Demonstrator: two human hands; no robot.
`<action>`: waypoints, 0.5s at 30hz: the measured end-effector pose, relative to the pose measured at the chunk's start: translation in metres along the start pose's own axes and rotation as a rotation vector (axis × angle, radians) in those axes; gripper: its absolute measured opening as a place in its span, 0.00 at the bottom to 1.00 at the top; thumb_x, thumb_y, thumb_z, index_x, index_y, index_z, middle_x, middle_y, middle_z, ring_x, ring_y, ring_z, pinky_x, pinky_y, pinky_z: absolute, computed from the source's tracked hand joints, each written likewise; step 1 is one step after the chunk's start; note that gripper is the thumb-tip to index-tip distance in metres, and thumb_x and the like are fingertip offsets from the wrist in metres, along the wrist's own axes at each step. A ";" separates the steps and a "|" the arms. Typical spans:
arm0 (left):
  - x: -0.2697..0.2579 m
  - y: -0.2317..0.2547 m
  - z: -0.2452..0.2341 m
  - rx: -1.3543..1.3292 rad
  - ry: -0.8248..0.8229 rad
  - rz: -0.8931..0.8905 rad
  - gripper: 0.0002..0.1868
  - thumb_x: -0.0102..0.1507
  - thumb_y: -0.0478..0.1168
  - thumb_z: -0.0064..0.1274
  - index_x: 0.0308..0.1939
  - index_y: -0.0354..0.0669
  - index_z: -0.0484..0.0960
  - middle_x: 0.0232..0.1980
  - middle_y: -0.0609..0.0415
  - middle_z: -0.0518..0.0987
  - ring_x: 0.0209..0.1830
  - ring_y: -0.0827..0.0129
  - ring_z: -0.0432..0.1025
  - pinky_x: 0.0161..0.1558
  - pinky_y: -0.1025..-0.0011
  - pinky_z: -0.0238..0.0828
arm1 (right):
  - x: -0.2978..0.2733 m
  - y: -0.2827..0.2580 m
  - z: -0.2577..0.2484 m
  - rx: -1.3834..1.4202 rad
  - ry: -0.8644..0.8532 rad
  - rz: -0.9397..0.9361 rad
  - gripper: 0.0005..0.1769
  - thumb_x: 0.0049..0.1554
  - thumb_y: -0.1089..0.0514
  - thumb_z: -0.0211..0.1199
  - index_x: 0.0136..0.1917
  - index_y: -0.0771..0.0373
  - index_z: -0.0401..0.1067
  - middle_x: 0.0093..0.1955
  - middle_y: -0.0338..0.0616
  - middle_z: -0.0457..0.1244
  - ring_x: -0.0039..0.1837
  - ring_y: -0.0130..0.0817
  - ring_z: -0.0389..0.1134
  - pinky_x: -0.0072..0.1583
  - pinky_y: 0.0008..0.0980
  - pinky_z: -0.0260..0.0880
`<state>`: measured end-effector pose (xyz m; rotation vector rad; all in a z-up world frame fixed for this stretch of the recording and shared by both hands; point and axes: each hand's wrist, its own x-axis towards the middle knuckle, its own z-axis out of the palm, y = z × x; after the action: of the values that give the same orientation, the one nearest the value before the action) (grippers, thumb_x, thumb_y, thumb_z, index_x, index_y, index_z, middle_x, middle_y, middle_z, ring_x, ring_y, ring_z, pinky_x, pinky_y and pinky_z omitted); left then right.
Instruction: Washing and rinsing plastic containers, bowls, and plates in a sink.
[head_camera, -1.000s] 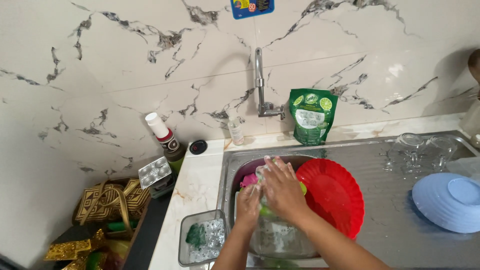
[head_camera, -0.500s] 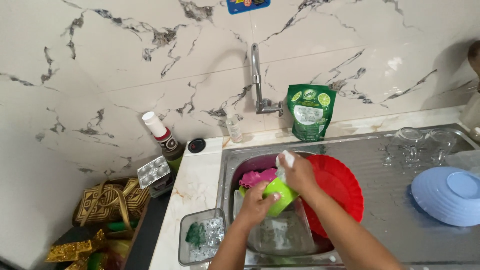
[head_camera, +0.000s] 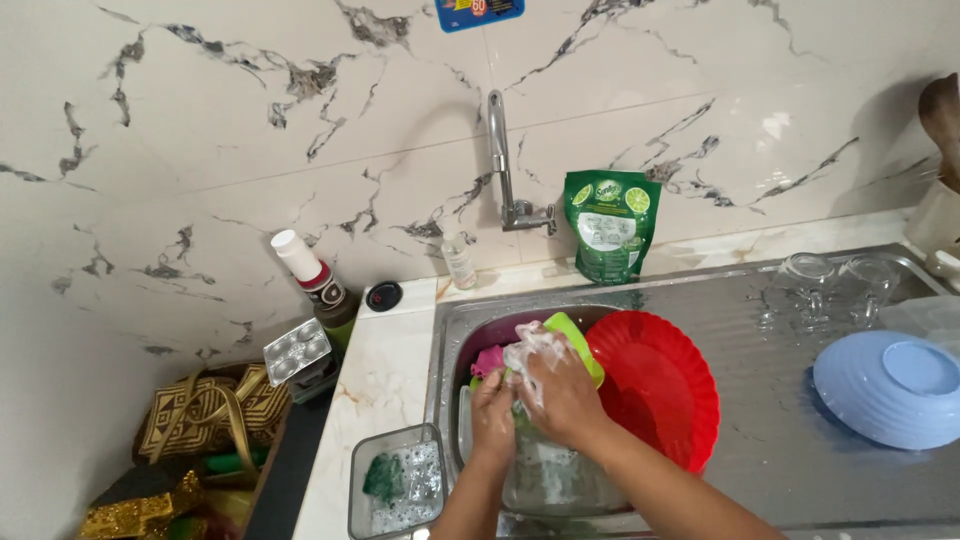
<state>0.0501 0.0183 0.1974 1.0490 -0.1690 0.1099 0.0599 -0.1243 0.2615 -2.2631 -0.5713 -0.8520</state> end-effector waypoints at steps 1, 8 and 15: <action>-0.001 -0.001 -0.003 -0.001 0.002 -0.002 0.13 0.66 0.39 0.50 0.50 0.36 0.83 0.44 0.60 0.81 0.43 0.79 0.72 0.47 0.77 0.69 | 0.002 0.013 0.005 0.000 -0.002 0.001 0.22 0.58 0.50 0.57 0.63 0.61 0.70 0.70 0.58 0.62 0.69 0.58 0.64 0.67 0.50 0.63; -0.001 -0.013 -0.016 0.059 0.030 0.050 0.12 0.68 0.39 0.49 0.46 0.34 0.83 0.43 0.55 0.83 0.43 0.73 0.74 0.48 0.72 0.70 | 0.005 0.035 0.023 0.282 -0.125 0.404 0.23 0.64 0.47 0.53 0.67 0.60 0.70 0.69 0.54 0.64 0.70 0.53 0.66 0.69 0.47 0.65; 0.000 -0.020 -0.028 -0.057 0.100 0.033 0.10 0.64 0.36 0.47 0.42 0.37 0.83 0.41 0.55 0.82 0.41 0.71 0.75 0.48 0.71 0.70 | 0.013 0.036 0.014 0.135 -0.076 0.076 0.24 0.60 0.42 0.56 0.62 0.57 0.71 0.73 0.47 0.59 0.66 0.45 0.68 0.63 0.43 0.67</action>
<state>0.0557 0.0323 0.1667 0.9819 -0.0984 0.1866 0.0957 -0.1376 0.2474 -2.1865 -0.5567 -0.6729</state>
